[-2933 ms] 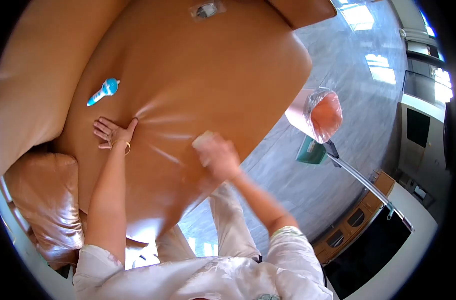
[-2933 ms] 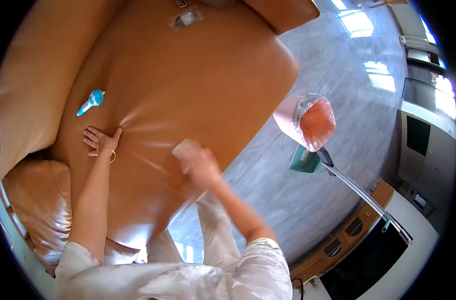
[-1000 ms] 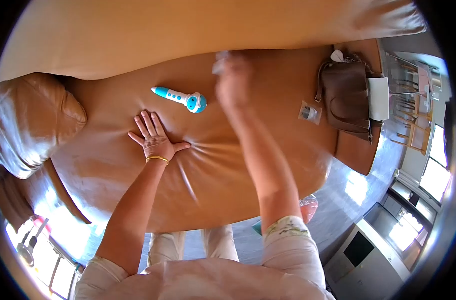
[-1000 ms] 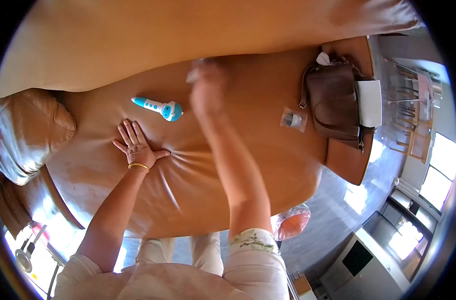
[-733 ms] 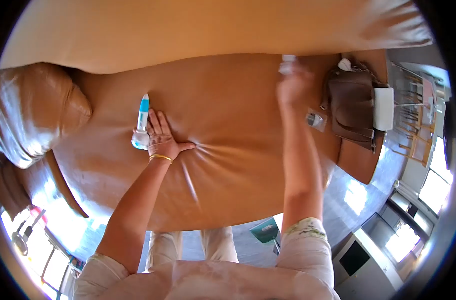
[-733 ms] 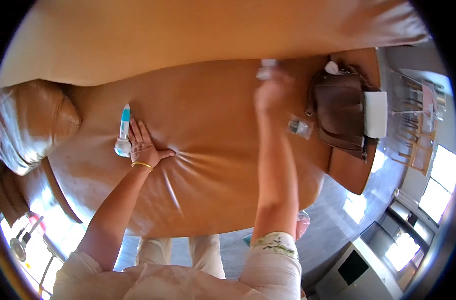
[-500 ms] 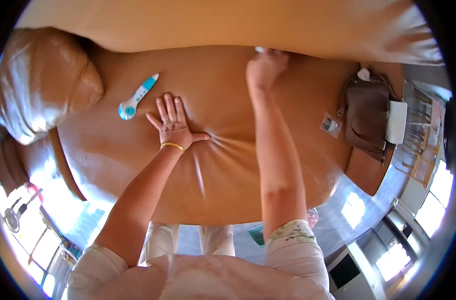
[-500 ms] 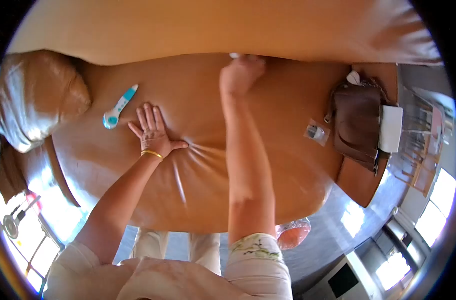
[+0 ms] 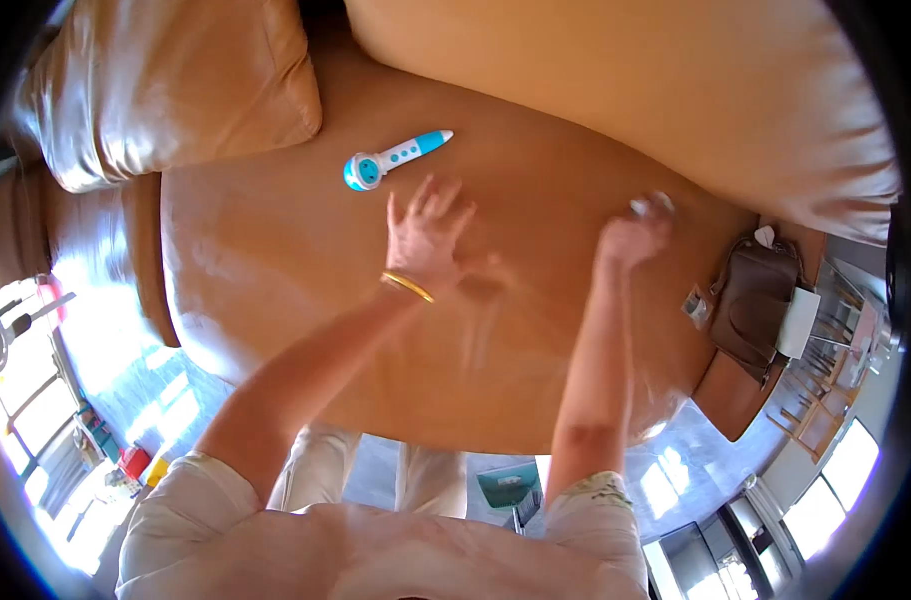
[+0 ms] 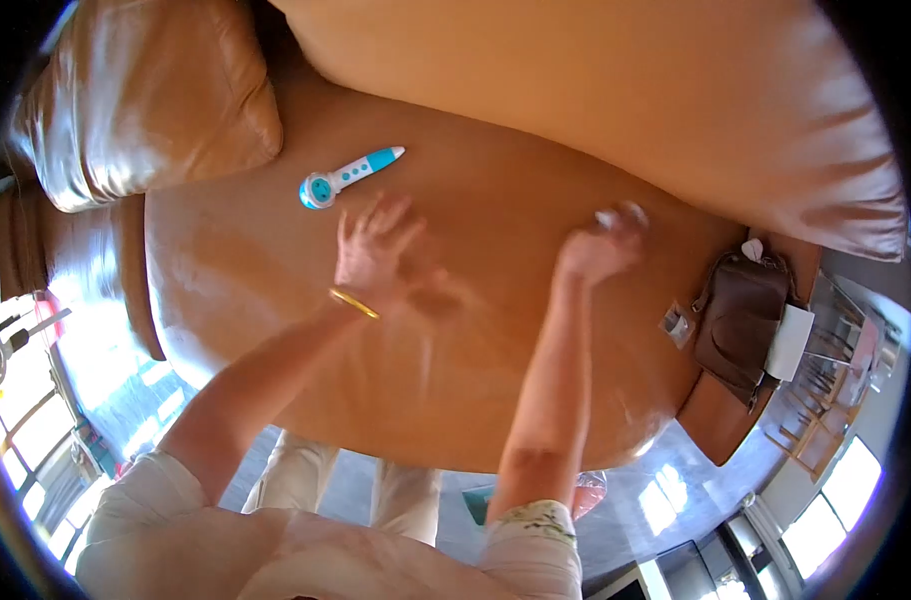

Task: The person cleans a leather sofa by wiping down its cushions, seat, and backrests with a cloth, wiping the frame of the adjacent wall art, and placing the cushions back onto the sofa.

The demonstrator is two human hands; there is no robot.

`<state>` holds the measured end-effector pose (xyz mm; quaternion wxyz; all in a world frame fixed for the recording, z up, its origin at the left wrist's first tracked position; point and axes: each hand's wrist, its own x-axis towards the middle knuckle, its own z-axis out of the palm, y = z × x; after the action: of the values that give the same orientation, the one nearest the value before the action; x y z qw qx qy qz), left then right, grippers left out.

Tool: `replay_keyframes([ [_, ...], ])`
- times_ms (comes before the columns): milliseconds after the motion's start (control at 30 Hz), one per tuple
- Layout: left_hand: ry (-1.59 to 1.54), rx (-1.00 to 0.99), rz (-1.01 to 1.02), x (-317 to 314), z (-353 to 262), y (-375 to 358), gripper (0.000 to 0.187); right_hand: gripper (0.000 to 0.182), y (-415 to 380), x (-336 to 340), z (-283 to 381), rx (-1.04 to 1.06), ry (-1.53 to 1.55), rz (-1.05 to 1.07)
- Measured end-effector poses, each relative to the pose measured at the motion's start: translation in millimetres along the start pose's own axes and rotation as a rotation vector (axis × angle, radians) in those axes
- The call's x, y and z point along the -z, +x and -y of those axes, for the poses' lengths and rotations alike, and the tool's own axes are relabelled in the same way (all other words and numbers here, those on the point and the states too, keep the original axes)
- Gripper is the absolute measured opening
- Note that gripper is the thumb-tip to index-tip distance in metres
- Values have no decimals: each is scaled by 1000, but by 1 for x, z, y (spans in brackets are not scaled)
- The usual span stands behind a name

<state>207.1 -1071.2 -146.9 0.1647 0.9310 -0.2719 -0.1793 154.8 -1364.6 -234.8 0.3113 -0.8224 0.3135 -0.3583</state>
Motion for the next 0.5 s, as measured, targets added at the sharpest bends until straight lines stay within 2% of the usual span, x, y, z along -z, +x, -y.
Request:
replay_keyframes([
  [33,5,-90,-402,-1,17,3,65,17,-14,-16,43,-204,279,66],
  [100,193,52,-470,36,33,24,55,18,-74,-39,135,-456,491,284],
  [133,228,88,-419,40,52,34,51,20,-106,-38,175,-511,486,483],
  [167,263,121,-372,43,71,43,47,22,-137,-28,200,-431,354,744],
  [200,191,84,-355,36,94,45,38,34,-177,-18,189,89,31,921],
  [233,146,67,-314,44,103,40,34,48,-217,-9,178,635,-241,876],
  [267,100,52,-272,52,113,33,31,46,-206,-4,173,733,-217,955],
  [300,82,38,-353,55,127,21,24,44,-186,5,167,830,-190,1038],
  [333,65,23,-436,56,145,6,18,34,-134,10,190,94,-58,1308],
  [367,69,48,-489,54,167,-14,19,38,-82,16,213,-656,34,1193],
  [400,72,74,-544,53,189,-36,20,40,-73,7,166,-536,242,780],
  [433,102,108,-555,59,207,-58,23,35,-37,6,142,-270,180,556],
  [500,223,130,-593,64,238,-93,30,25,7,-14,67,55,-499,267],
])
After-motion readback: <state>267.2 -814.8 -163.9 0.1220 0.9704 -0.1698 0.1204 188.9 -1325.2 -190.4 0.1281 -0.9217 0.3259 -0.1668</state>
